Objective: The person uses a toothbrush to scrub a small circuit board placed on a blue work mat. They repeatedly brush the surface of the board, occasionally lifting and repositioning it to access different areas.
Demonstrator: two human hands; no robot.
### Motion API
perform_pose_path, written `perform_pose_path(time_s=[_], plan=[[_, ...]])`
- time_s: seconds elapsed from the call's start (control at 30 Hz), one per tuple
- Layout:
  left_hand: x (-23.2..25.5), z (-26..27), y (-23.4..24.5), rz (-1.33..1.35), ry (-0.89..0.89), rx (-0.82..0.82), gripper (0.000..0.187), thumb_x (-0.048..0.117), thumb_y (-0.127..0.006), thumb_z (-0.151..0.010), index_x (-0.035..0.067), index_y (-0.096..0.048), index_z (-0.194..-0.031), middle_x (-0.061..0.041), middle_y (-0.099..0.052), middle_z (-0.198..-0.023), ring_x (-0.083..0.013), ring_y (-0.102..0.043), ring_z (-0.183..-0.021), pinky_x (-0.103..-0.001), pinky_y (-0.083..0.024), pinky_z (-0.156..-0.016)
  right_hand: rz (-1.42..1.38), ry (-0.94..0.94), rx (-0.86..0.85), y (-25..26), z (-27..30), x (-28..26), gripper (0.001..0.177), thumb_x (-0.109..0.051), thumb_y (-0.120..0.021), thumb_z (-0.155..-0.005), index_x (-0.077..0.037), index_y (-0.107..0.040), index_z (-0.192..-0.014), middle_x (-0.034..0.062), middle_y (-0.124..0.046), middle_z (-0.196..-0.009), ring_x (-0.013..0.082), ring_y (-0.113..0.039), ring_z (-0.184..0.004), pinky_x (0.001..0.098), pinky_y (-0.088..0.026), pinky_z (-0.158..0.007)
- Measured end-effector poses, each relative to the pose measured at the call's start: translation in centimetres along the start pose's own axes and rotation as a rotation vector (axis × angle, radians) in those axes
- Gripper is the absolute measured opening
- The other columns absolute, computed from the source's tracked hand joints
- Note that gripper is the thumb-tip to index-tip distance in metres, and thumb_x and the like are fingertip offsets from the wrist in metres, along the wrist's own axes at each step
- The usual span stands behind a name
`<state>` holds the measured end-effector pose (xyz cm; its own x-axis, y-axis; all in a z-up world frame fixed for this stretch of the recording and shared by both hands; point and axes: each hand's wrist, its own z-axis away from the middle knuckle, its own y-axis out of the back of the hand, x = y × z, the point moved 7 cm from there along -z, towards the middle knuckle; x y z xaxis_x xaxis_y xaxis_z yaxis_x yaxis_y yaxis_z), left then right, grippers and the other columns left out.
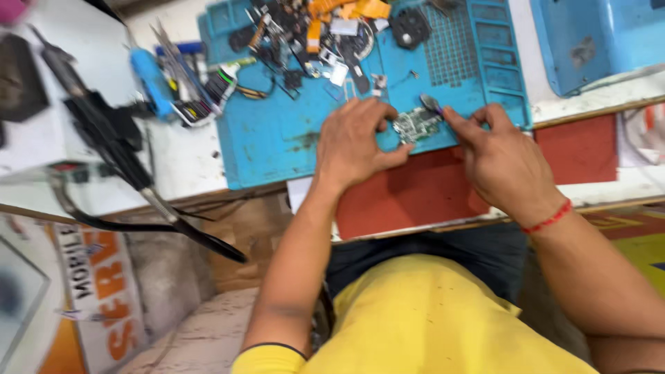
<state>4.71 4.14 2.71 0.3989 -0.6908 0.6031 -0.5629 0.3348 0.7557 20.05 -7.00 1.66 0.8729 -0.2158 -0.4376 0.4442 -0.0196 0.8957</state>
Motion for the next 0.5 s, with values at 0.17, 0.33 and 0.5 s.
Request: perform_pose_path(time_s=[0.17, 0.33, 0.5], plan=[[-1.0, -0.9, -0.8, -0.013, 0.048, 0.038, 0.040, 0.036, -0.090, -0.066, 0.013, -0.070, -0.092, 0.000, -0.062, -0.079, -0.0237, -0.061, -0.079, -0.041, -0.049, -0.071, -0.043, 0.170, -0.024, -0.4, 0.4, 0.4, 0.058, -0.002, -0.060, -0.085, -0.020, -0.064, -0.140, 0.0114, -0.060, -0.105, 0.0354, -0.066, -0.071, 0.0472, -0.055, -0.061], [-1.7, 0.2, -1.1, -0.008, 0.039, 0.075, 0.041, 0.037, -0.091, -0.065, 0.012, -0.073, -0.092, 0.001, -0.064, -0.079, -0.0230, -0.062, -0.079, -0.040, -0.050, -0.071, 0.141, 0.099, 0.031, -0.5, 1.0, 0.5, 0.056, -0.003, -0.061, -0.087, -0.025, -0.065, -0.139, 0.0080, -0.061, -0.103, 0.0314, -0.066, -0.061, 0.0460, -0.054, -0.053], [-1.5, -0.1, -1.2, -0.003, 0.060, 0.047, 0.041, 0.038, -0.091, -0.065, 0.012, -0.074, -0.091, 0.000, -0.065, -0.079, -0.0234, -0.063, -0.079, -0.040, -0.050, -0.071, 0.209, 0.054, 0.111, 1.0, 0.0, 0.1, 0.051, -0.007, -0.061, -0.093, -0.025, -0.065, -0.140, 0.0061, -0.059, -0.102, 0.0327, -0.064, -0.062, 0.0459, -0.052, -0.053]])
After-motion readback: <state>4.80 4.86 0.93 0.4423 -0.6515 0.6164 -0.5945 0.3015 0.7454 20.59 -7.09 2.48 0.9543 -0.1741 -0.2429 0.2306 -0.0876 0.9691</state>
